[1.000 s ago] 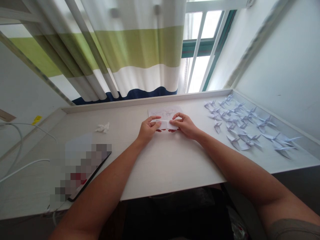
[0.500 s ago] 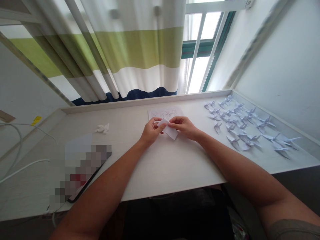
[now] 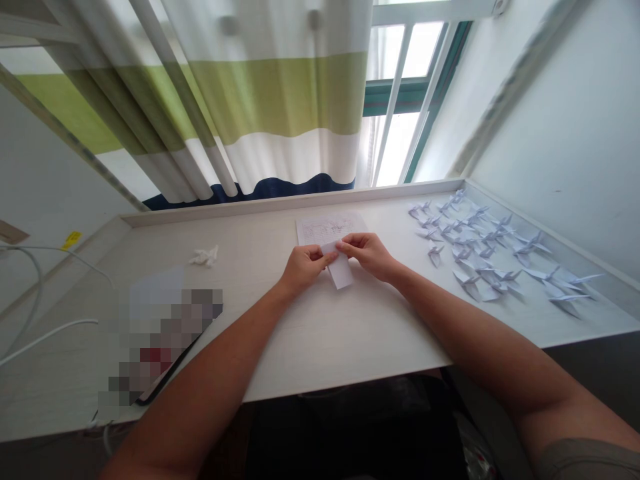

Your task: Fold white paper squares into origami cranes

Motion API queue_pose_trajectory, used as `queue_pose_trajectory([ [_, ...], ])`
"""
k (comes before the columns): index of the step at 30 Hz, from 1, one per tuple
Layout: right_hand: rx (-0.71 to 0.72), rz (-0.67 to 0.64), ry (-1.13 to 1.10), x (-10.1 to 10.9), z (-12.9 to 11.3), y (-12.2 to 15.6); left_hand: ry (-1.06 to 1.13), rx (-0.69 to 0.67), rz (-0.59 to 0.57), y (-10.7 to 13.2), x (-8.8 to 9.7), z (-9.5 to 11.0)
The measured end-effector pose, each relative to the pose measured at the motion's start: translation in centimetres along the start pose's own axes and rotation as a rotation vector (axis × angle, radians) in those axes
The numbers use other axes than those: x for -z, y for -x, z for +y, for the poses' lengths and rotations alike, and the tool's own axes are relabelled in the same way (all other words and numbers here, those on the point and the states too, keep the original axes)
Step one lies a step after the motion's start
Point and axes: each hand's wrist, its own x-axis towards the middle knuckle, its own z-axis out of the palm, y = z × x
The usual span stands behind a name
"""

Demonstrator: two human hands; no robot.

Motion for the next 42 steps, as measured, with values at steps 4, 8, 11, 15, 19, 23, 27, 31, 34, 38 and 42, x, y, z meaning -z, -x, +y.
queue_pose_trajectory([
  [4, 0.012, 0.056, 0.012, -0.3, -0.2, 0.0, 0.044, 0.006, -0.027, -0.1, -0.1, -0.1],
  [8, 0.008, 0.081, 0.032, -0.5, -0.5, 0.1, 0.06, 0.0, -0.047, 0.0, -0.2, 0.2],
  [11, 0.014, 0.087, 0.037, -0.5, -0.7, 0.2, 0.095, -0.005, -0.068, 0.1, -0.2, 0.5],
  [15, 0.016, 0.104, 0.043, -0.4, -0.8, 0.2, 0.101, -0.004, -0.072, 0.1, -0.1, 0.8],
  [19, 0.014, 0.076, 0.029, -0.4, -0.7, 0.2, 0.08, 0.017, -0.091, 0.1, -0.1, 0.8],
  [23, 0.101, 0.133, 0.065, -0.4, -0.5, 0.1, 0.114, 0.037, -0.117, 0.3, -0.4, 1.1],
  [27, 0.129, 0.184, 0.077, -0.8, -0.5, 0.1, 0.115, 0.039, -0.14, 0.5, -0.7, 1.5],
  [31, 0.119, 0.093, 0.26, -1.1, -0.5, 0.3, 0.08, 0.026, -0.059, 0.4, -0.7, 1.4],
  [34, 0.142, 0.089, 0.362, -1.1, -0.4, 0.4, 0.091, 0.054, -0.05, 0.2, -0.7, 1.1],
  [38, 0.106, 0.094, 0.35, -1.1, -0.2, 0.4, 0.123, 0.089, -0.07, 0.2, -0.7, 0.9],
  [42, 0.048, 0.012, 0.384, -1.4, -0.4, 0.6, 0.133, 0.09, -0.014, 0.2, -0.7, 1.1],
])
